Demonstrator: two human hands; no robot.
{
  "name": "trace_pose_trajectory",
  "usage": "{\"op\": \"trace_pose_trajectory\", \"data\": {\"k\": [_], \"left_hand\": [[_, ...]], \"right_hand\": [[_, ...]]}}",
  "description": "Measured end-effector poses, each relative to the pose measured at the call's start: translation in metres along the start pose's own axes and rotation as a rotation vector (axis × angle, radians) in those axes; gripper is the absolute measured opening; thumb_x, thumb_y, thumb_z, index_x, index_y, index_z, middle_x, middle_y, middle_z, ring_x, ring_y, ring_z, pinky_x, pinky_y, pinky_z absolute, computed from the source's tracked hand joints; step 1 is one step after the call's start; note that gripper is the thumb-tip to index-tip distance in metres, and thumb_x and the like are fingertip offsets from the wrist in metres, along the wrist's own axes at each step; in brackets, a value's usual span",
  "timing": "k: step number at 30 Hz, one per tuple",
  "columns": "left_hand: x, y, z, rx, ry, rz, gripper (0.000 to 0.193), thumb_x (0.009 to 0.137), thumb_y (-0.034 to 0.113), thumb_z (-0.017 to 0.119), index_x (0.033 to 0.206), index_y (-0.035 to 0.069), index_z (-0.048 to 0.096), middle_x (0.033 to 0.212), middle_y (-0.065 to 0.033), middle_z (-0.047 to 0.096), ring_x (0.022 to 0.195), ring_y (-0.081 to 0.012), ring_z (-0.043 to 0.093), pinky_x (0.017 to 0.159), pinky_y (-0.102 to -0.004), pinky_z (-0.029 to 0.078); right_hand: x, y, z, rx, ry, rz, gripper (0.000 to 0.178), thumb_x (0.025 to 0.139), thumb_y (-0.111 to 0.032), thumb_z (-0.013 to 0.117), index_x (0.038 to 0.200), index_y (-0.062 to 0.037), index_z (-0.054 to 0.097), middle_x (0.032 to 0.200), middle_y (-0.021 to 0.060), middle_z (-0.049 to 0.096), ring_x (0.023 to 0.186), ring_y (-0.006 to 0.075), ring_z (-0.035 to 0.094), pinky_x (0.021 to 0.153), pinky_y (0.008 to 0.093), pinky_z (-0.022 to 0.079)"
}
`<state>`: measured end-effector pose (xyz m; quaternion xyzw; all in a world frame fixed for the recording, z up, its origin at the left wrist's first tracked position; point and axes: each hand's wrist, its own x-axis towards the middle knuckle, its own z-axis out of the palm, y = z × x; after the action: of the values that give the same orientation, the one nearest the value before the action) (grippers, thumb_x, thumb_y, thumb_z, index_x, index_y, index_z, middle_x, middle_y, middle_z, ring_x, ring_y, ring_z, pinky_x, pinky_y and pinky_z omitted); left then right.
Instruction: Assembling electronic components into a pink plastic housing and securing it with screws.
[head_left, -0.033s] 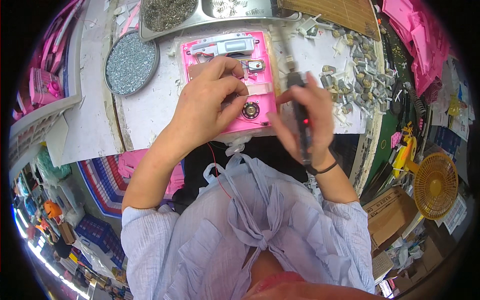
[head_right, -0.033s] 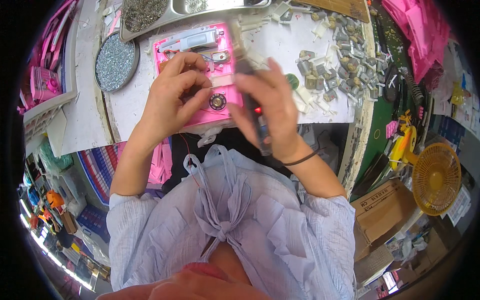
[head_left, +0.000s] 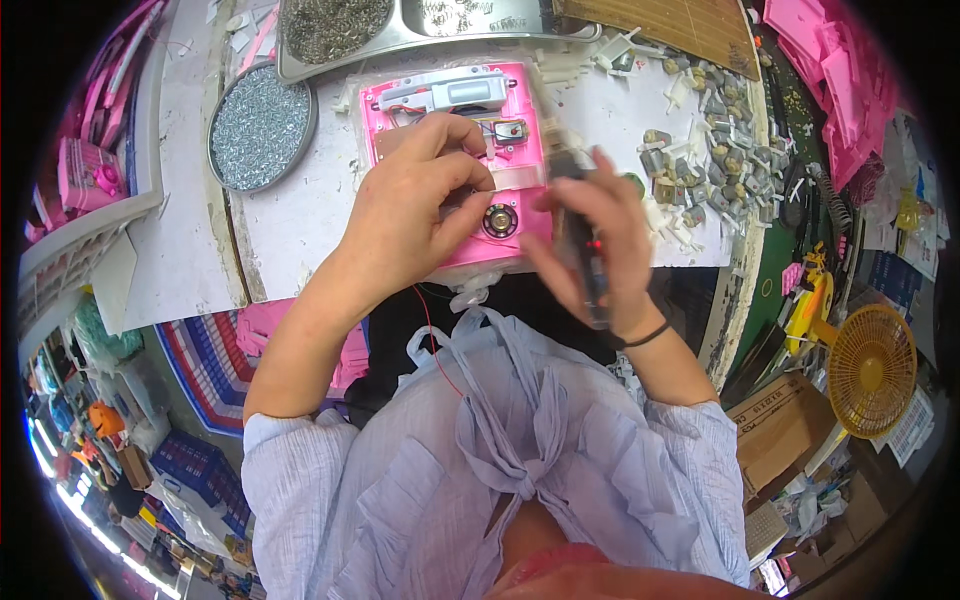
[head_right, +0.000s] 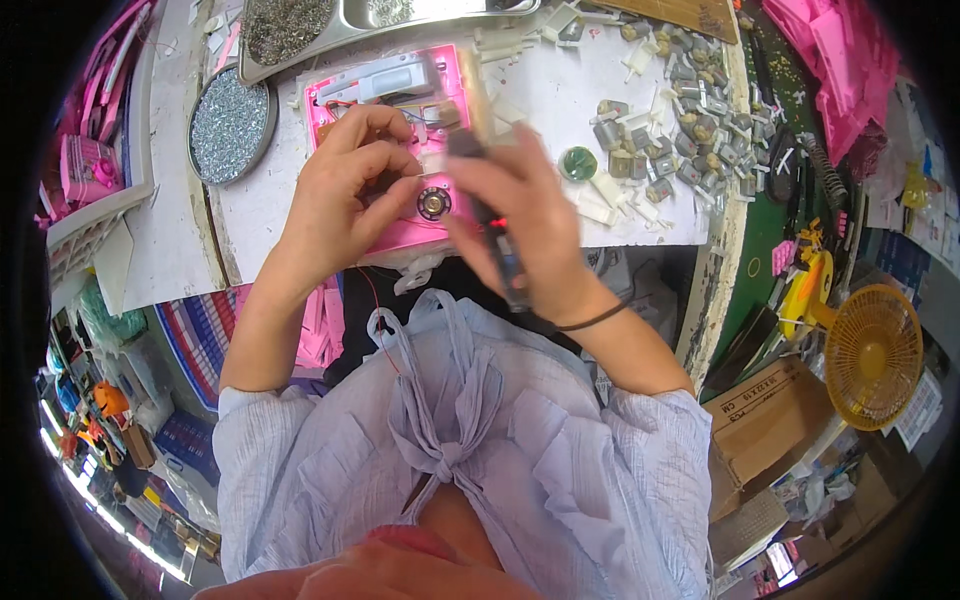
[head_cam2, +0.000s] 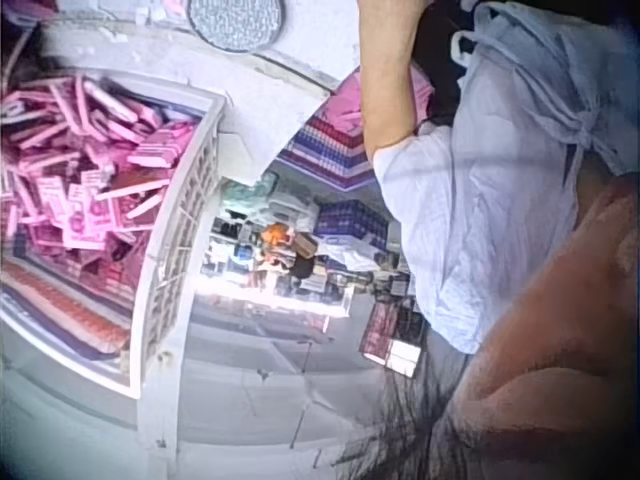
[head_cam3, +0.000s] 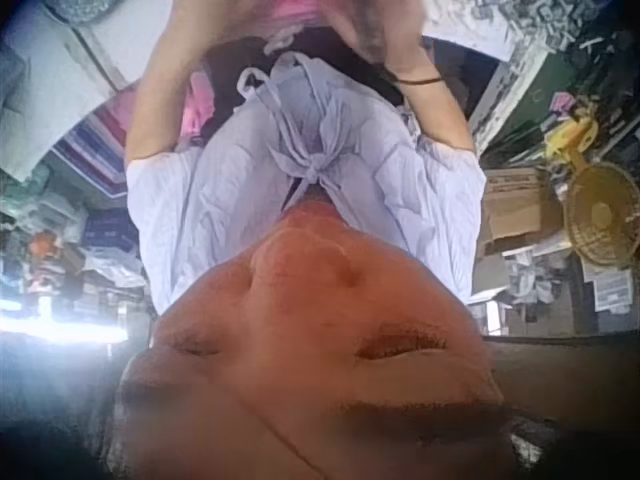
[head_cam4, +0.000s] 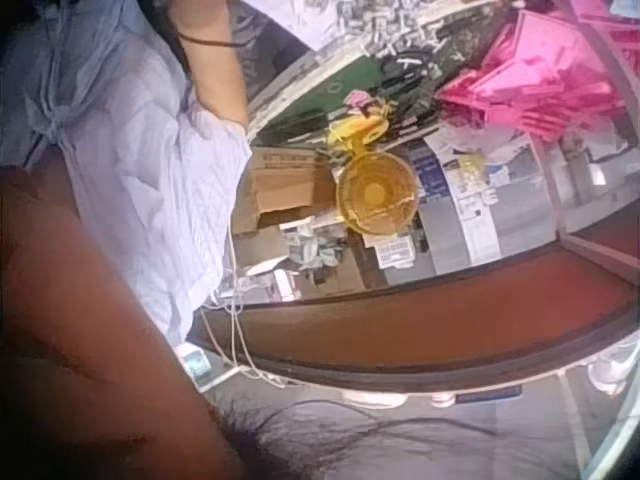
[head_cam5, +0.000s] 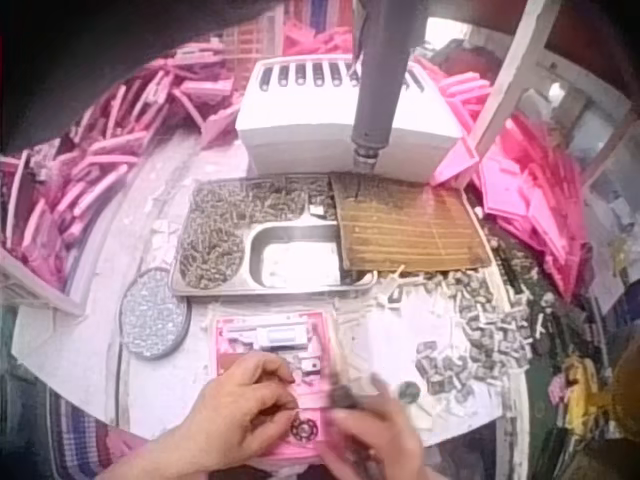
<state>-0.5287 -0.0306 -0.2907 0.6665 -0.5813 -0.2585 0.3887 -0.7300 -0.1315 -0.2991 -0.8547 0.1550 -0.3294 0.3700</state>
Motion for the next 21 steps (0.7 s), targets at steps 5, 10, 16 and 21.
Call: {"op": "trace_pose_trajectory", "data": {"k": [5, 10, 16, 21], "left_hand": [[0.000, -0.004, -0.001, -0.006, 0.009, 0.017, 0.011, 0.080, 0.006, 0.074, 0.089, 0.003, 0.068, 0.113, -0.0085, 0.062, 0.097, -0.0289, 0.064, 0.080, -0.0396, 0.054], [0.003, -0.001, -0.004, 0.075, -0.026, 0.071, 0.018, 0.078, 0.000, 0.075, 0.094, 0.000, 0.066, 0.113, -0.0129, 0.060, 0.099, -0.0283, 0.062, 0.082, -0.0347, 0.052], [0.003, 0.000, -0.005, 0.118, -0.078, 0.094, 0.015, 0.078, 0.003, 0.076, 0.091, 0.004, 0.068, 0.114, -0.0105, 0.062, 0.103, -0.0298, 0.062, 0.088, -0.0378, 0.051], [0.002, -0.001, -0.002, 0.131, -0.051, 0.125, 0.016, 0.078, 0.003, 0.077, 0.091, 0.004, 0.069, 0.114, -0.0097, 0.063, 0.100, -0.0282, 0.064, 0.084, -0.0374, 0.053]], "right_hand": [[0.002, 0.004, 0.024, 0.074, 0.007, -0.041, 0.066, 0.072, 0.008, 0.079, 0.133, -0.0111, 0.060, 0.108, 0.0135, 0.059, 0.099, 0.0330, 0.062, 0.082, 0.0387, 0.055], [0.003, 0.007, 0.029, 0.040, 0.024, -0.048, 0.065, 0.071, 0.004, 0.083, 0.131, -0.0102, 0.061, 0.108, 0.0126, 0.061, 0.097, 0.0323, 0.062, 0.081, 0.0387, 0.055], [-0.001, 0.007, -0.027, 0.083, 0.166, 0.059, 0.051, 0.073, -0.001, 0.085, 0.118, -0.0006, 0.064, 0.094, 0.0120, 0.065, 0.083, 0.0263, 0.061, 0.077, 0.0355, 0.050], [-0.011, 0.009, -0.052, 0.267, 0.061, 0.131, 0.033, 0.076, 0.001, 0.078, 0.106, 0.0007, 0.066, 0.079, 0.0100, 0.061, 0.069, 0.0202, 0.056, 0.064, 0.0301, 0.043]]}}
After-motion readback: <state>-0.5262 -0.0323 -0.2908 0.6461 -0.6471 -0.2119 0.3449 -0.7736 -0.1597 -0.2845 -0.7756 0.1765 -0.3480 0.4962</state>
